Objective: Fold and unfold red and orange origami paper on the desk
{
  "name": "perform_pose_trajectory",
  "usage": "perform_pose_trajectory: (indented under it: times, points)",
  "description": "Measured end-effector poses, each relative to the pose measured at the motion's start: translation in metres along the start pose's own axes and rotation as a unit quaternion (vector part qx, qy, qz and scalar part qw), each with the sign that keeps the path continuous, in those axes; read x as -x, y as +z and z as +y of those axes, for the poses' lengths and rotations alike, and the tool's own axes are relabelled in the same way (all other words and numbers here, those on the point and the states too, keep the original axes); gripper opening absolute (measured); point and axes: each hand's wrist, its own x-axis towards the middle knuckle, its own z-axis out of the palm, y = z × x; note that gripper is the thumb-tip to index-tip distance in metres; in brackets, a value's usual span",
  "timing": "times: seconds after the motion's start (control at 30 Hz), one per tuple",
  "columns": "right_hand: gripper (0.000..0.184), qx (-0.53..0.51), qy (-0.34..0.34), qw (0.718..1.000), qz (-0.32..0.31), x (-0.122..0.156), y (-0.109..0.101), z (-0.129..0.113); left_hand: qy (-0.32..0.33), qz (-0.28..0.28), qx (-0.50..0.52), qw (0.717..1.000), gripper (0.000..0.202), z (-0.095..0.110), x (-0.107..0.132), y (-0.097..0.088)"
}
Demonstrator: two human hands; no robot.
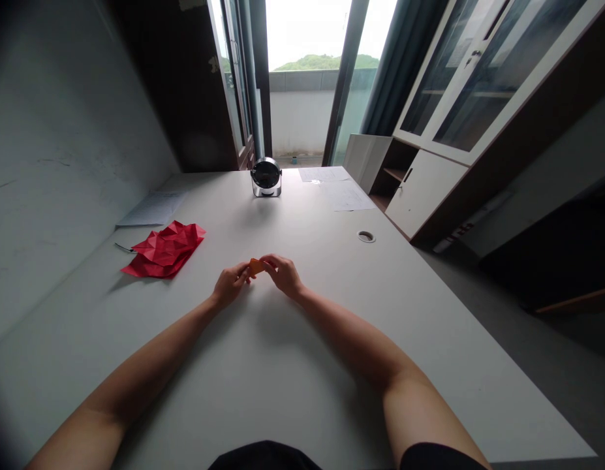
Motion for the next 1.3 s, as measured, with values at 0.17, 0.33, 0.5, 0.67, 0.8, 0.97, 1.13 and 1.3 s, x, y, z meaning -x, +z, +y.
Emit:
perform_pose_trajectory:
  times: [0.17,0.33,0.5,0.67,0.8,0.97,1.13,1.3]
  points:
    - [0.026,0.033,-0.042,0.998,-0.020,0.002,0.001,-0.008,0.004,0.010,-0.028,1.000,0.038,0.001,0.000,-0.002]
    - [0.028,0.041,-0.048,0.997,-0.040,0.002,0.001,-0.007,0.006,0.020,0.031,0.999,0.040,-0.003,0.000,-0.001]
    - [0.027,0.035,-0.023,0.998,-0.043,0.002,0.004,0.000,0.003,0.023,0.091,0.996,0.038,-0.005,-0.001,0.000]
    - [0.026,0.034,-0.019,0.998,-0.048,0.003,0.005,0.001,0.013,0.049,0.059,0.997,0.035,-0.005,-0.002,-0.001]
    - [0.023,0.036,-0.021,0.998,-0.049,0.002,0.005,0.000,0.042,0.056,0.032,0.997,0.033,-0.004,-0.003,-0.003]
    - [0.022,0.042,-0.029,0.997,-0.051,0.002,0.003,-0.001,0.060,0.057,0.016,0.996,0.032,-0.003,-0.004,-0.005]
    - [0.022,0.040,-0.037,0.997,-0.060,0.003,0.002,-0.005,0.043,0.044,0.029,0.998,0.033,-0.004,-0.002,-0.002]
    - [0.019,0.043,-0.025,0.997,-0.061,0.003,0.003,-0.005,0.040,0.034,0.020,0.998,0.036,-0.003,-0.001,-0.002]
